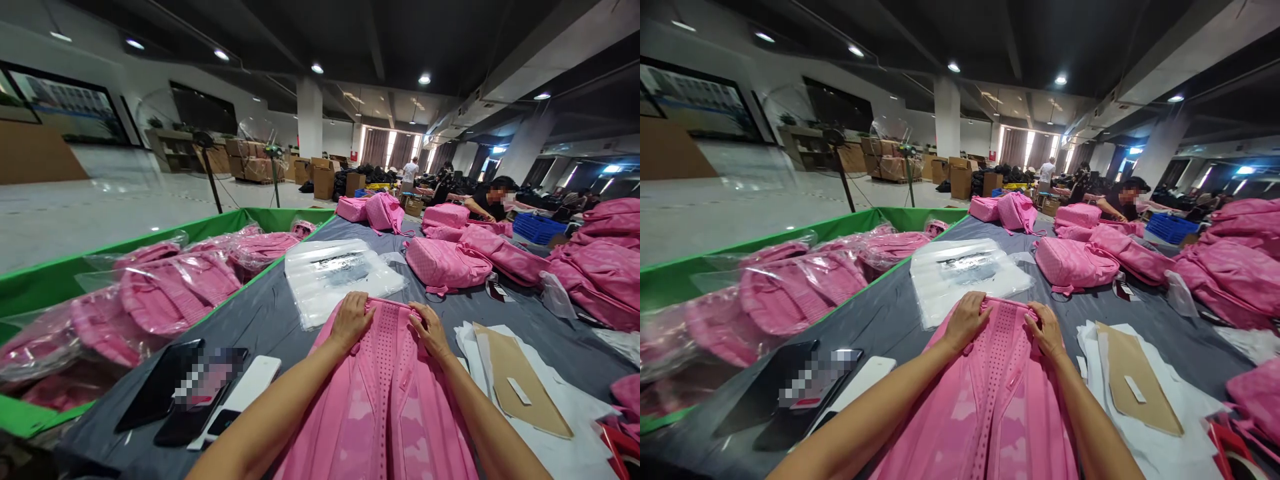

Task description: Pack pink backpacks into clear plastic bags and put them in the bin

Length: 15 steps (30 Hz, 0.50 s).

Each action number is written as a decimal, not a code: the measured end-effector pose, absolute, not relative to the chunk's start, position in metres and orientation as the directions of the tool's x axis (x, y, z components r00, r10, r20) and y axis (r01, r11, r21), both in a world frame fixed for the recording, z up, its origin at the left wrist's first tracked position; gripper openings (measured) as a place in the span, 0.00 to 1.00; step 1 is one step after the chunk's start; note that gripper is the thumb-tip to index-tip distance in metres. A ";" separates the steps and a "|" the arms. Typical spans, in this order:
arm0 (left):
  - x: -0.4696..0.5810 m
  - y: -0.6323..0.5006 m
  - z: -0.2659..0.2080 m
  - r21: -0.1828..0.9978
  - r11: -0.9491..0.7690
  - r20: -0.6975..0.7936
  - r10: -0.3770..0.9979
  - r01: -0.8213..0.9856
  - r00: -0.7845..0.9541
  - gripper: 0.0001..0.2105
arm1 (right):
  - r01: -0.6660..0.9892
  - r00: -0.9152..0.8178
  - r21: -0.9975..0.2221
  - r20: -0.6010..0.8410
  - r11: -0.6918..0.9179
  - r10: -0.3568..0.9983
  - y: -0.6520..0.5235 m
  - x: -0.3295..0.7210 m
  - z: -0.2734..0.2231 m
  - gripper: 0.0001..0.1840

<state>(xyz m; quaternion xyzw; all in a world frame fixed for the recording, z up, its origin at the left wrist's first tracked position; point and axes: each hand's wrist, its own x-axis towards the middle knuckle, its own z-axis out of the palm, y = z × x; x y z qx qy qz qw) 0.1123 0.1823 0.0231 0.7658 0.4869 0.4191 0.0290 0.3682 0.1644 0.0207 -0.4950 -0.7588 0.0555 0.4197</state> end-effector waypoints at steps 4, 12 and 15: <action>0.091 0.164 0.015 0.416 -0.579 0.676 0.713 0.701 0.187 0.11 | 0.736 -0.144 -0.425 0.662 0.526 0.736 0.149 0.357 0.014 0.23; 0.060 0.111 -0.015 0.370 -0.683 0.628 0.683 0.629 0.372 0.12 | 0.815 -0.269 -0.297 0.566 0.497 0.779 0.072 0.353 -0.001 0.19; 0.056 0.107 -0.022 0.382 -0.666 0.491 0.734 0.641 0.470 0.11 | 0.832 -0.293 -0.312 0.456 0.459 0.840 0.066 0.356 0.000 0.18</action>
